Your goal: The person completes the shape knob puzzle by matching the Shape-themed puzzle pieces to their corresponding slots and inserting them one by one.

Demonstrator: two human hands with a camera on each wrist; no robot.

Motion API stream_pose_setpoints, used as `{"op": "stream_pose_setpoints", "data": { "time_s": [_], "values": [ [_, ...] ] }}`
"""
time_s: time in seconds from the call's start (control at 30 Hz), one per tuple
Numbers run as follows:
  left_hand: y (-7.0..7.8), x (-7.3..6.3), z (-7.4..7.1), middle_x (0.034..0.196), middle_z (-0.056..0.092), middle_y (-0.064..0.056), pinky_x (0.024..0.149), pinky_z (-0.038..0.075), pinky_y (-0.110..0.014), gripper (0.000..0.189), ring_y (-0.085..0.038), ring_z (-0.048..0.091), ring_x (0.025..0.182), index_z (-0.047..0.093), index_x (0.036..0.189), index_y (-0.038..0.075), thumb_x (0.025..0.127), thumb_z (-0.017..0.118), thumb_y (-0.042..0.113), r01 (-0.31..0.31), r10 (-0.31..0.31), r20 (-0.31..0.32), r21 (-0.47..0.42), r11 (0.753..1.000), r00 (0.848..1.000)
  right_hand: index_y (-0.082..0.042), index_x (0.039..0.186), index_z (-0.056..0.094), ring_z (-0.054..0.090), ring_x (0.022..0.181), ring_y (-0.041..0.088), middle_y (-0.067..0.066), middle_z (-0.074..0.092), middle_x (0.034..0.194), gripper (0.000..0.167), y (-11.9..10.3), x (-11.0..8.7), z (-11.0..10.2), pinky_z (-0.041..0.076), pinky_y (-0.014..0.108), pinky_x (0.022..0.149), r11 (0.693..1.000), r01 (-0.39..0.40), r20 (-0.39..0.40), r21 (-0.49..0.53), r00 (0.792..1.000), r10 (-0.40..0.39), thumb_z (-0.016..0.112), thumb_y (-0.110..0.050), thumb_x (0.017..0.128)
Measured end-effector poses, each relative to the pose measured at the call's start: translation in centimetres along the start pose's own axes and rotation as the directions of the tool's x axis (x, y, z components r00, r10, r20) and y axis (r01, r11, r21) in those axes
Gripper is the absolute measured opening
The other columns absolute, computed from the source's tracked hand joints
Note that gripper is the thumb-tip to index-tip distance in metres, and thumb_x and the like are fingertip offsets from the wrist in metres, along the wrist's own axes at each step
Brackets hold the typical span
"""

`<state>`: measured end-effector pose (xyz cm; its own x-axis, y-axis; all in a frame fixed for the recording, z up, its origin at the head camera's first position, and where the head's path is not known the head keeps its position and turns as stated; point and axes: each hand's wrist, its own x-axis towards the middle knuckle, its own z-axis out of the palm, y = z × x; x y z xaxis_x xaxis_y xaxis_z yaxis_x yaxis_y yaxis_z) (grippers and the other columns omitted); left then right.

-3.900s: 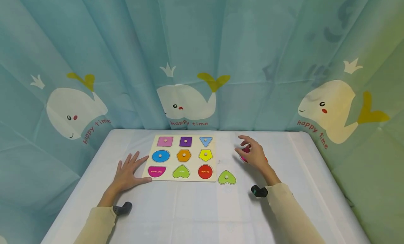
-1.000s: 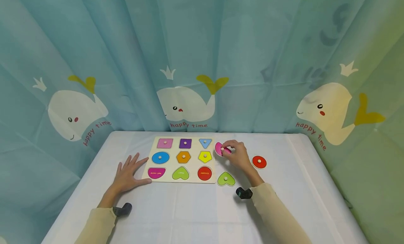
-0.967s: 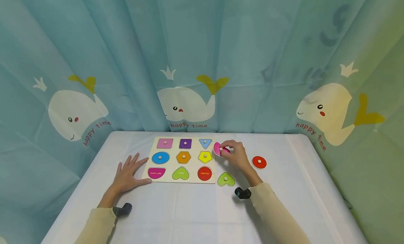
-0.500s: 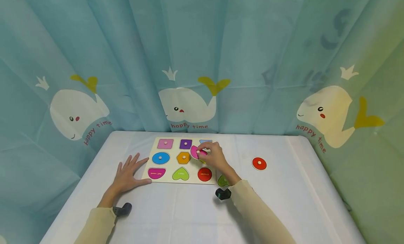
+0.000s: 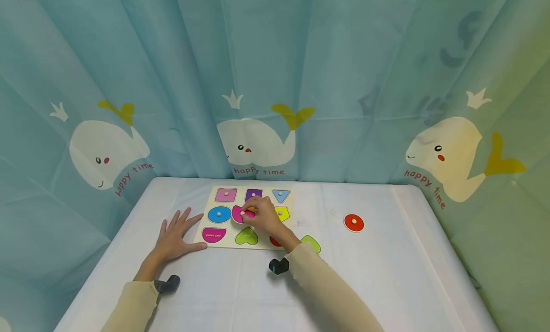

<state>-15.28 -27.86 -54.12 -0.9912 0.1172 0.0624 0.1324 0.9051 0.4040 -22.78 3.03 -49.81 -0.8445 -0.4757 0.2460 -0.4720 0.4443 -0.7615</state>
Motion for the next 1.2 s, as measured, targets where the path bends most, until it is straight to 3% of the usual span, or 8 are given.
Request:
{"op": "stream_pose_setpoints", "data": {
  "time_s": [0.23, 0.3, 0.43, 0.63, 1.2],
  "values": [
    [0.4, -0.1, -0.3, 0.167, 0.024, -0.022, 0.115, 0.0, -0.077, 0.099, -0.052, 0.011, 0.153, 0.048, 0.155, 0.019, 0.073, 0.08, 0.065, -0.007, 0.007, 0.007, -0.001, 1.0, 1.0, -0.012, 0.097, 0.079, 0.058, 0.097, 0.016, -0.001, 0.073, 0.103, 0.008, -0.9, 0.7, 2.8, 0.048, 0.037, 0.094, 1.0, -0.01, 0.082, -0.009, 0.997, 0.011, 0.08, -0.013, 0.09],
    [0.5, 0.0, -0.4, 0.167, 0.024, -0.023, 0.115, 0.0, -0.078, 0.098, -0.053, 0.011, 0.152, 0.048, 0.154, 0.019, 0.074, 0.081, 0.064, -0.009, 0.009, 0.012, 0.0, 1.0, 1.0, -0.013, 0.099, 0.079, 0.059, 0.097, 0.013, -0.002, 0.073, 0.104, 0.009, -1.2, 0.8, 3.5, 0.044, 0.039, 0.1, 1.0, 0.003, 0.099, -0.029, 0.995, 0.0, 0.08, -0.014, 0.09],
    [0.6, 0.1, -0.5, 0.166, 0.024, -0.023, 0.114, 0.001, -0.079, 0.098, -0.054, 0.012, 0.152, 0.048, 0.154, 0.019, 0.074, 0.081, 0.065, -0.01, 0.01, 0.018, 0.002, 1.0, 1.0, -0.015, 0.1, 0.079, 0.059, 0.103, 0.012, -0.003, 0.074, 0.108, 0.01, -1.7, 0.9, 4.9, 0.046, 0.037, 0.099, 0.999, 0.025, 0.12, -0.048, 0.993, -0.019, 0.08, -0.016, 0.09],
    [0.5, 0.1, -0.5, 0.166, 0.025, -0.023, 0.114, 0.001, -0.079, 0.097, -0.053, 0.013, 0.152, 0.048, 0.154, 0.021, 0.074, 0.08, 0.066, -0.014, 0.014, 0.013, 0.003, 1.0, 1.0, -0.017, 0.1, 0.08, 0.061, 0.104, 0.011, -0.005, 0.076, 0.108, 0.011, -1.8, 1.2, 6.7, 0.043, 0.025, 0.089, 0.99, 0.086, 0.138, -0.11, 0.988, -0.07, 0.08, -0.017, 0.089],
    [0.8, -0.1, -0.8, 0.166, 0.025, -0.025, 0.114, 0.0, -0.079, 0.096, -0.054, 0.012, 0.152, 0.049, 0.153, 0.019, 0.074, 0.082, 0.062, -0.009, 0.009, 0.012, -0.01, 1.0, 1.0, -0.025, 0.095, 0.081, 0.045, 0.084, 0.008, -0.013, 0.075, 0.106, 0.009, -2.2, 1.2, 8.4, 0.034, 0.026, 0.076, 0.971, 0.079, 0.152, -0.224, 0.987, -0.045, 0.081, -0.023, 0.086]
  ]
}}
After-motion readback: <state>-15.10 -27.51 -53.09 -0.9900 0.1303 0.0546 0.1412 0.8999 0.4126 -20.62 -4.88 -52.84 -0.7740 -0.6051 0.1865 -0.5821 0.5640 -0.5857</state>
